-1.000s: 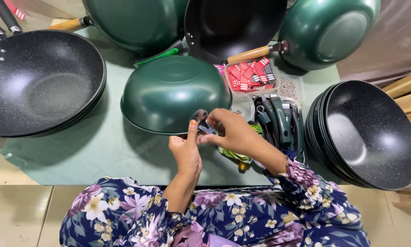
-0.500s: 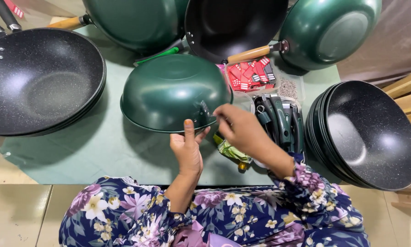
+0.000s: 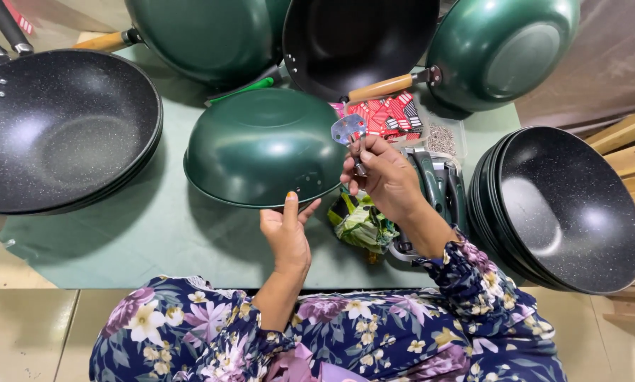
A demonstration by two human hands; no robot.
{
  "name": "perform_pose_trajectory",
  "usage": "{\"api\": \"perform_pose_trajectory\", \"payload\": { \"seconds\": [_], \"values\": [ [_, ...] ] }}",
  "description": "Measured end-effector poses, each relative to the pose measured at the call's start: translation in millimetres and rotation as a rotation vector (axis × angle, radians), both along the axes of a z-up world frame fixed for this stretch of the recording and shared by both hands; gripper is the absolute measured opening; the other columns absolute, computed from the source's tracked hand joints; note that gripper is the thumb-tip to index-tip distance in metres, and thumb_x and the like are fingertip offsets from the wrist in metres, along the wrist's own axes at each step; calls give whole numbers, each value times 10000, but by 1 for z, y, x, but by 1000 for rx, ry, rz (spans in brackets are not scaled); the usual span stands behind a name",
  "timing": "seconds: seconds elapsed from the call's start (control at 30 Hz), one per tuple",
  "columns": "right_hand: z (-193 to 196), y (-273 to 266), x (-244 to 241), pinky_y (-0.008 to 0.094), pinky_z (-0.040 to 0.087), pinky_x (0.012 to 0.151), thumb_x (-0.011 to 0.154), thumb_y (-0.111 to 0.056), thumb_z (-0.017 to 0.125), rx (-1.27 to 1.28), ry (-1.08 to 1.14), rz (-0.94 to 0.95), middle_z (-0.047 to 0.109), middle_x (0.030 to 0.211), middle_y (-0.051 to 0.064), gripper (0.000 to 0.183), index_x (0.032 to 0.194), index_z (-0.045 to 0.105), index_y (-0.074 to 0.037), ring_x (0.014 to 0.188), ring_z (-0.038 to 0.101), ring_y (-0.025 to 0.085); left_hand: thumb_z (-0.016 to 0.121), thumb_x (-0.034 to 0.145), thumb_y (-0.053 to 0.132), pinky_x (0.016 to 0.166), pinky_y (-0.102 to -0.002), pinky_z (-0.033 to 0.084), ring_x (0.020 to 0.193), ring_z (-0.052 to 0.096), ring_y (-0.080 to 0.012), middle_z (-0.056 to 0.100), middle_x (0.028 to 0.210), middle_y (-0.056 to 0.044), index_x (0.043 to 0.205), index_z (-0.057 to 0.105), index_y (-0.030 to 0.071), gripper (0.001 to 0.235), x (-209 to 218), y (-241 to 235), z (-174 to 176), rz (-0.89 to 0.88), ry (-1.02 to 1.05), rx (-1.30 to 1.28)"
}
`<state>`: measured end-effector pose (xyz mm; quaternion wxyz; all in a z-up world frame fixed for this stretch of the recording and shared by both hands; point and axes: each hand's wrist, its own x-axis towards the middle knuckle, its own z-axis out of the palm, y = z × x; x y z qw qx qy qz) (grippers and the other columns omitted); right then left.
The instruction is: Assembling a handle onto a green frying pan using screws and a screwdriver
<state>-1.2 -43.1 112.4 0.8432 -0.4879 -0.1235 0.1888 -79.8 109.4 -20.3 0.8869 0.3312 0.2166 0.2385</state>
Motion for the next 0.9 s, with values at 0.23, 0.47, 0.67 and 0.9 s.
{"api": "perform_pose_trajectory", "payload": {
  "seconds": [0.23,0.47,0.67,0.9],
  "values": [
    [-6,0,1,328,632,580,1013,-143,569,7,-1,-2,707,949,199,198,1162,548,-14,802,754,288,598,981,-18,827,-537,663,993,739,-390,643,1251,-245,1385,466,-22,425,-3,-1,20,-5,6,25],
    [-3,4,-2,282,609,542,998,-104,594,-6,-47,-86,710,923,215,195,1161,562,-1,752,759,280,615,933,-77,829,-510,675,980,736,-350,627,1241,-228,1406,448,-19,505,-6,0,39,-8,-3,41],
    [11,7,-10,229,540,501,973,-37,624,-228,-258,-262,725,900,200,153,1119,617,9,691,734,211,632,902,-112,824,-503,682,971,732,-341,622,1242,-233,1418,440,-8,561,-7,0,45,-16,-5,62],
    [48,20,-27,257,517,561,821,85,751,-700,-1057,-569,702,793,42,245,982,801,-94,608,601,159,643,891,-123,813,-469,691,973,718,-303,618,1240,-217,1432,434,5,594,-7,1,47,-10,-9,65]
  ]
}}
